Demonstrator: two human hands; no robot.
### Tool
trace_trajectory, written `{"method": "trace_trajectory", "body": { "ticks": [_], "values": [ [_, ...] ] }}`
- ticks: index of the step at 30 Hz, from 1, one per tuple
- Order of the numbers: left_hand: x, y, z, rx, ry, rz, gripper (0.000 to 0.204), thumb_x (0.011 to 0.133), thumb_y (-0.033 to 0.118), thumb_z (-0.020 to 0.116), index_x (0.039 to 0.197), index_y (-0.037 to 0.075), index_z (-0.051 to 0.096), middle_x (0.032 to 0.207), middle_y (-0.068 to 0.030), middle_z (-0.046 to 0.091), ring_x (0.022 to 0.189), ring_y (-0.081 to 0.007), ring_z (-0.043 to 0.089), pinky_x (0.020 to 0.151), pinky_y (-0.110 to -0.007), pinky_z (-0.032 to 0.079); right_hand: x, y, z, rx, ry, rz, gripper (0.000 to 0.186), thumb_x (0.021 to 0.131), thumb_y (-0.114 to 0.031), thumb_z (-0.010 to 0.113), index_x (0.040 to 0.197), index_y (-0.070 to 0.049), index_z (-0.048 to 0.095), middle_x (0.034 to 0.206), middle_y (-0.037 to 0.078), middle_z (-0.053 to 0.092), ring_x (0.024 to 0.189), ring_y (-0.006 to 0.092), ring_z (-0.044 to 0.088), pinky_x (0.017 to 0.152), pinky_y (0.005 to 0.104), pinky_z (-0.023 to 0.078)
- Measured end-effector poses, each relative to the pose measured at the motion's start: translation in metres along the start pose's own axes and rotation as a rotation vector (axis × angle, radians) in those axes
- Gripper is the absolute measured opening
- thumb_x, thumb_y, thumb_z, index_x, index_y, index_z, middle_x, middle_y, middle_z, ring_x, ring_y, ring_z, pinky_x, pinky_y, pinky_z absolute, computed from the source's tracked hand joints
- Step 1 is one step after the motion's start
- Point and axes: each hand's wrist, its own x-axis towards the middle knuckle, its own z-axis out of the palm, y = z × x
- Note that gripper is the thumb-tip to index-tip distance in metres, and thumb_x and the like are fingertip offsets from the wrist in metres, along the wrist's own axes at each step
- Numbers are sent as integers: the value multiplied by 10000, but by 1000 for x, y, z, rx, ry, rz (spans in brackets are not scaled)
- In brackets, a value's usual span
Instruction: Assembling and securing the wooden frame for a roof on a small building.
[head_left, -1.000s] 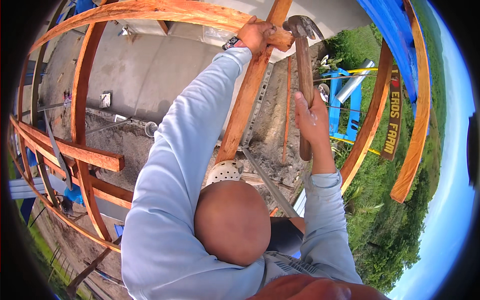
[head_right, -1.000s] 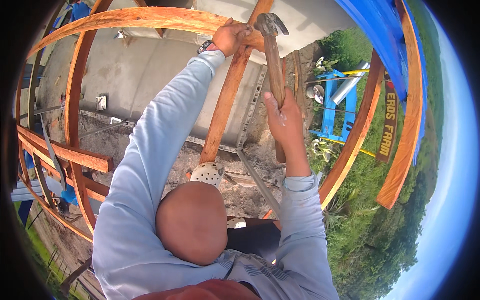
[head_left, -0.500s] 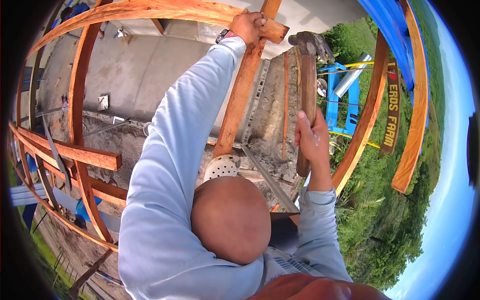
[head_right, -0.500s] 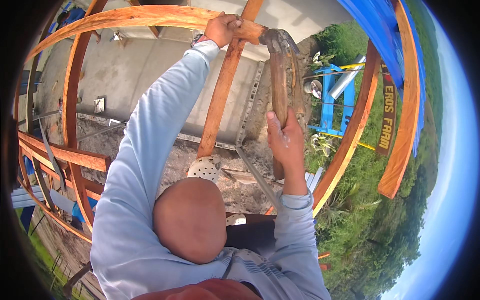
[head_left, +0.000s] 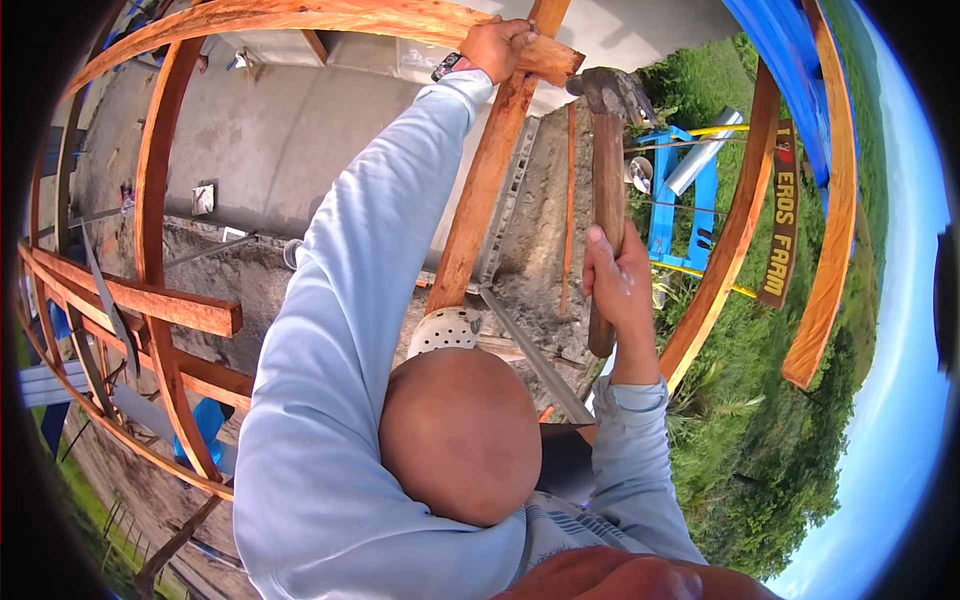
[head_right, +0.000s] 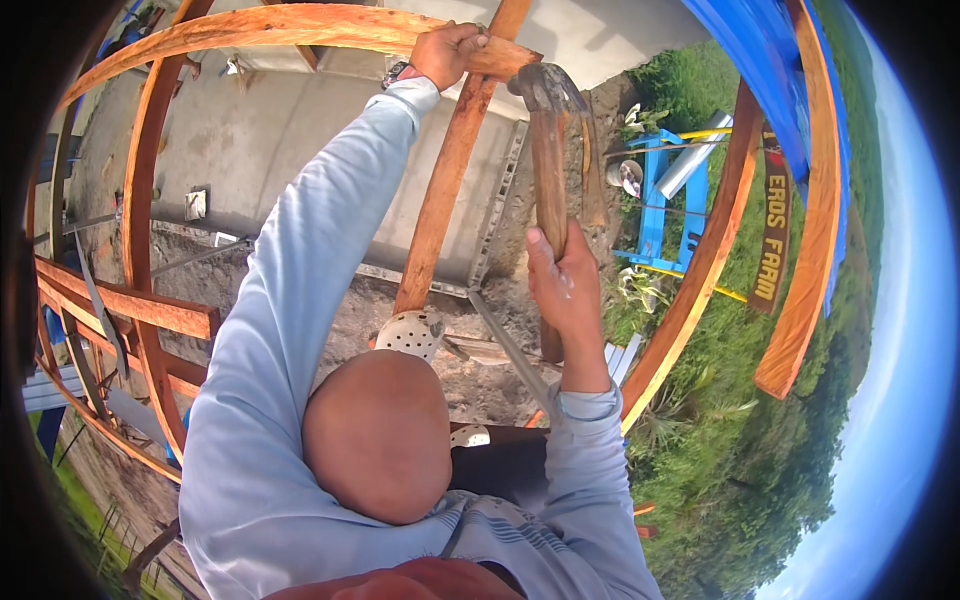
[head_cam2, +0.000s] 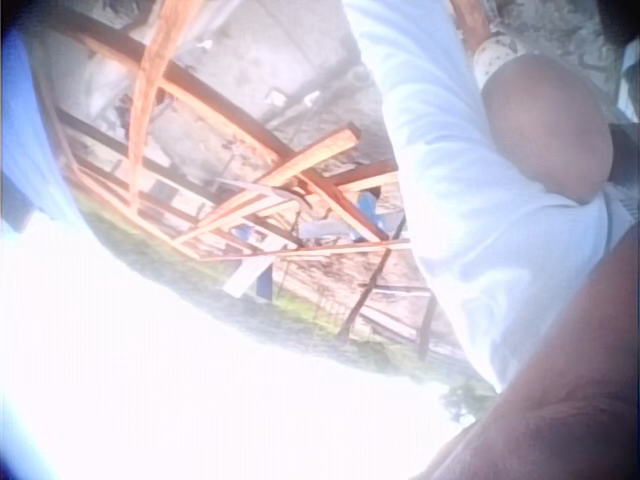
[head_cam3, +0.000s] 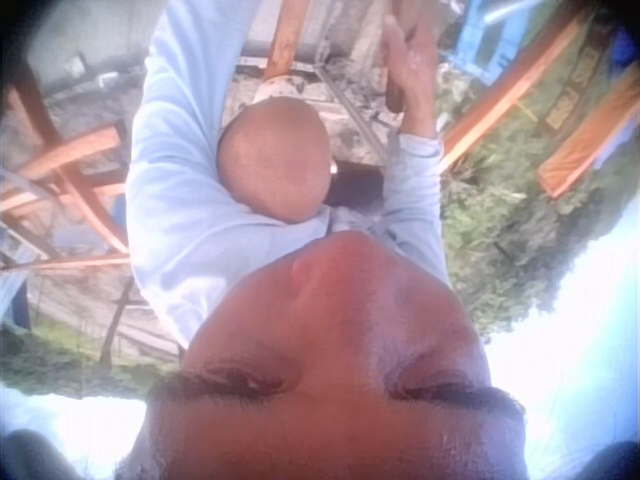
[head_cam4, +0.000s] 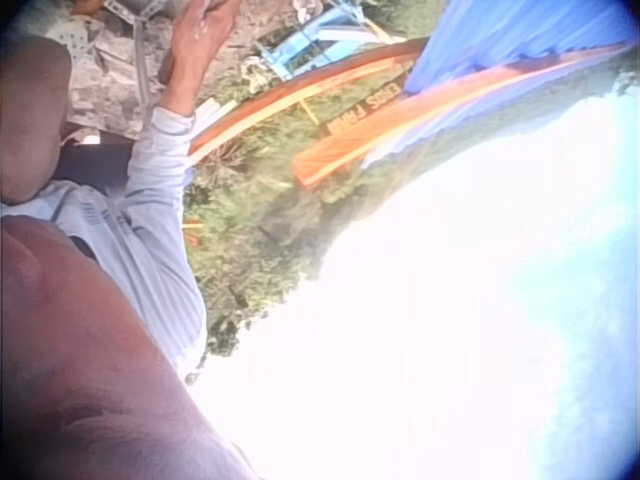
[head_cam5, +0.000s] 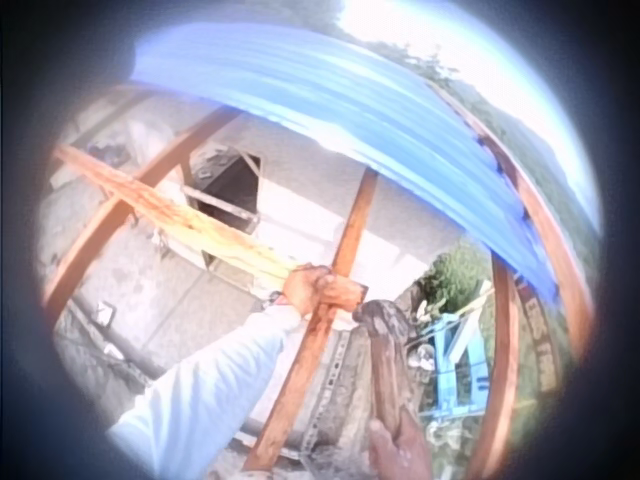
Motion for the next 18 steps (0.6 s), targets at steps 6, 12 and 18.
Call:
{"method": "trace_trajectory", "body": {
  "ticks": [6,12,18],
  "values": [
    [1,-10,6,17,46,60,205,852,297,596,964,142,670,886,-84,666,842,-287,604,843,-335,468,4,-8,2,-48,-18,-44,385,874,-420,567,864,-43,490,540,9,477,436,88,472,403,251,372],
    [-2,-5,7,50,9,-40,194,847,290,600,964,154,673,886,-83,657,852,-282,599,804,-342,481,11,-20,2,-51,-14,-83,383,874,-415,569,862,-41,491,545,9,480,440,94,481,401,252,373],
    [-3,-10,9,32,80,67,192,840,287,608,969,160,673,878,-83,656,851,-286,597,793,-346,488,15,-34,3,-52,-18,-120,373,873,-404,576,873,-40,495,561,12,488,452,97,489,407,256,375]
  ]
}}
